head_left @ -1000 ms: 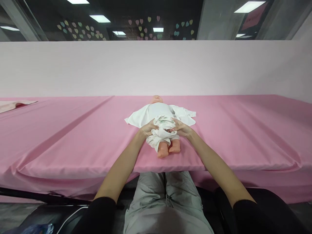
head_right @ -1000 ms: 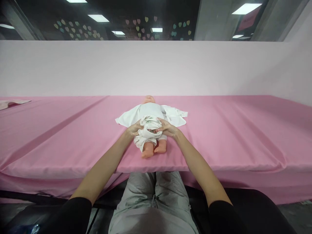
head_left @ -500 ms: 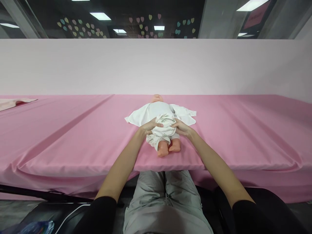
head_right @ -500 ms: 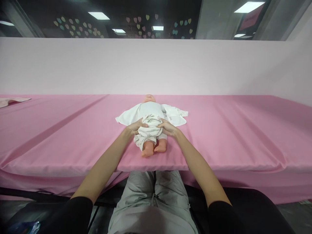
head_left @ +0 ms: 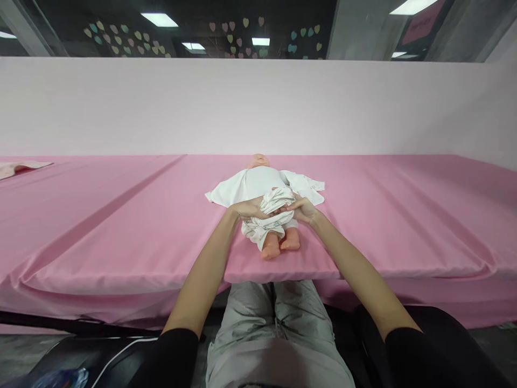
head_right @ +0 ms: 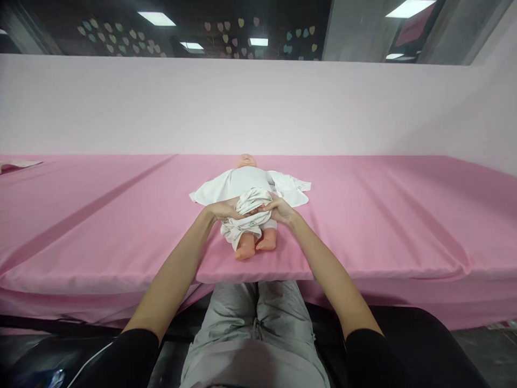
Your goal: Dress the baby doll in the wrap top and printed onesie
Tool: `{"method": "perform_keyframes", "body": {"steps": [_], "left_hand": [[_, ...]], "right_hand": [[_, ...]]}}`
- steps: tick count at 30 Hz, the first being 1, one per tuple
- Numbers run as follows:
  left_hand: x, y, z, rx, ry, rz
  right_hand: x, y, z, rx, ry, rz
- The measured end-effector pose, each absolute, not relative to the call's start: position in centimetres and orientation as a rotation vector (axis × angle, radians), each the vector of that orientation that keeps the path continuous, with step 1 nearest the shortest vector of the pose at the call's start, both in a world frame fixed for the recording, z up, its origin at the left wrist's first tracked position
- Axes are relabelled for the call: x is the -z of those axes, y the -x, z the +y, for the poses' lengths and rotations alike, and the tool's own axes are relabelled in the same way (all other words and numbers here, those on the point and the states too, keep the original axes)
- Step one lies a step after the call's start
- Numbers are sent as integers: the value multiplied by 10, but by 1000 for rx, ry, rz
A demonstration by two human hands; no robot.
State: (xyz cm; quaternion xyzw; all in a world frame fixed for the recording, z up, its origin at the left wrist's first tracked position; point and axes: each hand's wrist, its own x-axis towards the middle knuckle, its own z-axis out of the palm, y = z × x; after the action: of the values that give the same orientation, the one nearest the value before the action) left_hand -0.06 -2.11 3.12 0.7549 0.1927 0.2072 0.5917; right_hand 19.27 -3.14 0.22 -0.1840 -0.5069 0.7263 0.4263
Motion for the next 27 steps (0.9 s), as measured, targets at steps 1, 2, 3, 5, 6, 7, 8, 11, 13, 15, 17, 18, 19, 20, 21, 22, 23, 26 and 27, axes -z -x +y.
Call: {"method": "perform_keyframes", "body": {"steps": [1, 2, 3, 5, 6, 7, 8, 11, 13, 15, 17, 18, 19, 20, 21, 22, 23, 26, 27], "left_hand": [[-31, 1, -21, -458, -1755, 455], [-31, 1, -21, -432, -1750, 456], [-31, 0, -20, -412, -1736, 453], [-28, 0, -19, -409, -1693, 434], [-26, 0, -19, -425, -1669, 427], [-24, -1, -19, -453, -1645, 426], [-23, -1, -19, -488, -1623, 426], [-19, -3, -19, -554, -1566, 407], [-18, -3, -19, -551, -1550, 398], [-17, -2, -17, -529, -1551, 405], [-15, 0, -15, -506, -1550, 415], [-14, 1, -14, -488, -1546, 412], [-13, 2, -14, -470, -1541, 404], [-12, 3, -13, -456, -1534, 397], [-11, 4, -12, -451, -1528, 391], [-11, 4, -12, -449, -1521, 390], [-10, 5, -12, -451, -1514, 392], [-9, 5, -11, -459, -1492, 400], [-8, 5, -10, -461, -1483, 390]], "right_hand": [[-3, -193, -33, -1798, 484, -1311], [-4, -192, -35, -1773, 508, -1352], [-5, -192, -36, -1740, 532, -1387], [-7, -192, -37, -1661, 583, -1443], [-7, -192, -36, -1623, 613, -1470], [-7, -193, -36, -1583, 643, -1500], [-7, -193, -35, -1539, 671, -1533], [-6, -194, -30, -1390, 726, -1617], [-7, -195, -29, -1293, 748, -1667], [-8, -196, -28, -1192, 772, -1724], [-11, -199, -30, -1102, 791, -1800], [-12, -201, -31, -1089, 791, -1836], [-14, -204, -31, -1103, 784, -1865], [-15, -208, -31, -1136, 777, -1883], [-16, -212, -31, -1170, 775, -1887], [-17, -216, -30, -1185, 792, -1883], [-16, -220, -28, -1171, 833, -1883], [-11, -230, -20, -1015, 1002, -1933], [-8, -231, -18, -946, 1036, -1973]]}}
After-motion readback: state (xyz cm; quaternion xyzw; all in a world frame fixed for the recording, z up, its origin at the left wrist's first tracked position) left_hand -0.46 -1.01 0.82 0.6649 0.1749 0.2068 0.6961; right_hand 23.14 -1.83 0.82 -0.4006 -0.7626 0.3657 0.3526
